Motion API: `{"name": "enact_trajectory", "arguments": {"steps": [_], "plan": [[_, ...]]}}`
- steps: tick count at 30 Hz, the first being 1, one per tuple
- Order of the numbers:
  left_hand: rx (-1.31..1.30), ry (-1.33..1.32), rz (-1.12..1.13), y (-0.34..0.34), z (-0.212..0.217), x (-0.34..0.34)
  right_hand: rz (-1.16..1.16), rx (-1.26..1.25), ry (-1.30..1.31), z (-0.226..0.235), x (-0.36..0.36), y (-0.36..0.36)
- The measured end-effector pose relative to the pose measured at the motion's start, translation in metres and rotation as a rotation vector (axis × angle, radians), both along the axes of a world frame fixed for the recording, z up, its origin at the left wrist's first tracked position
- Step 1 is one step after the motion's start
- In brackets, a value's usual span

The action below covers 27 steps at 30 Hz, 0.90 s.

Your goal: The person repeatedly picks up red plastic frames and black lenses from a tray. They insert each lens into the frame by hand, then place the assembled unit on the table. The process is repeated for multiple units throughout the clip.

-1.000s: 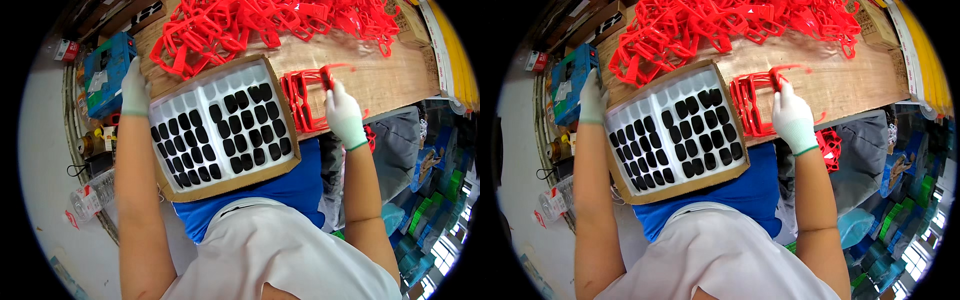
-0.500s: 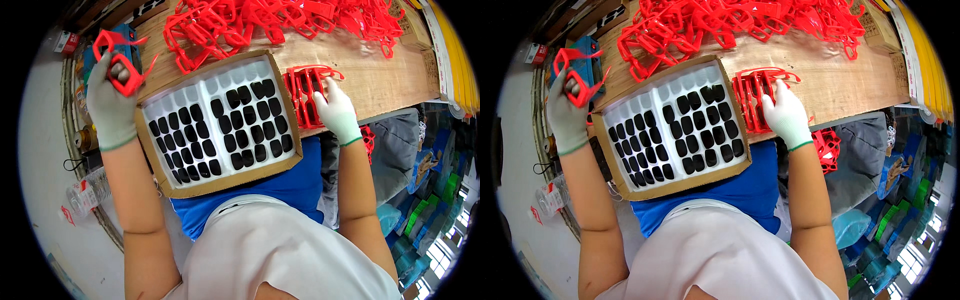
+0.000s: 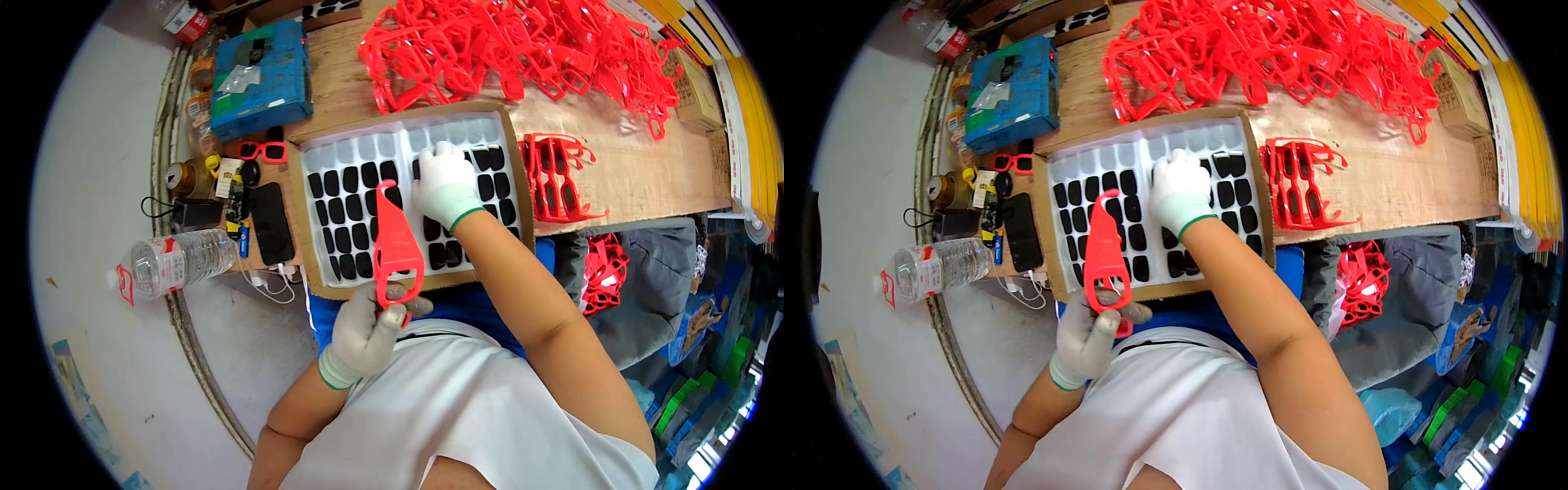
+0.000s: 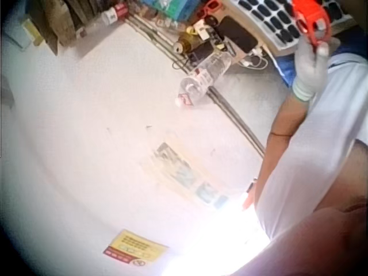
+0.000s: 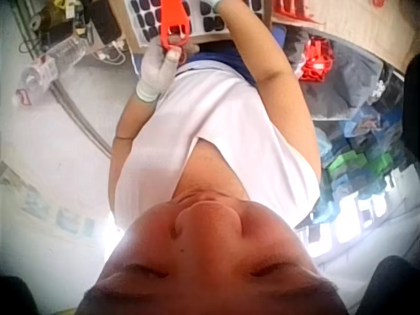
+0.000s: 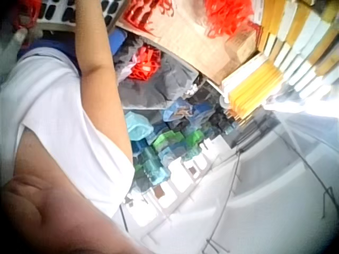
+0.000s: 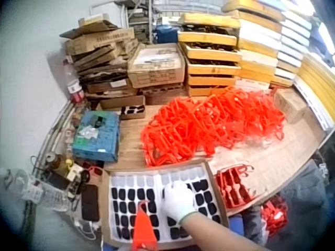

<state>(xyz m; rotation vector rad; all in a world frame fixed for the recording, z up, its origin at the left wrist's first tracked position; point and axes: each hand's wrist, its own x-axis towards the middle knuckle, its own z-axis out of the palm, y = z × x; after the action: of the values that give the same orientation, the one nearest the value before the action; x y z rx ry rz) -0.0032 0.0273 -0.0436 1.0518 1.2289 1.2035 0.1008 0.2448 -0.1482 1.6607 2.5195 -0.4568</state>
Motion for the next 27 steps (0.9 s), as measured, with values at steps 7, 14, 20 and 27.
{"name": "enact_trajectory", "arguments": {"steps": [7, 14, 20, 27], "plan": [[-0.002, 0.110, -0.035, -0.014, 0.002, -0.007, 0.092, -0.063, 0.439, 0.022, 0.034, -0.012], [-0.134, 0.204, 0.020, 0.001, 0.015, -0.005, -0.142, -0.376, 1.314, 0.115, 0.082, -0.128], [-0.090, 0.273, -0.078, 0.007, 0.024, 0.020, 0.072, -0.014, 1.153, 0.126, 0.078, -0.139], [-0.171, 0.154, -0.137, -0.007, 0.023, 0.011, -0.339, -0.470, 1.444, 0.118, 0.084, -0.149]]}}
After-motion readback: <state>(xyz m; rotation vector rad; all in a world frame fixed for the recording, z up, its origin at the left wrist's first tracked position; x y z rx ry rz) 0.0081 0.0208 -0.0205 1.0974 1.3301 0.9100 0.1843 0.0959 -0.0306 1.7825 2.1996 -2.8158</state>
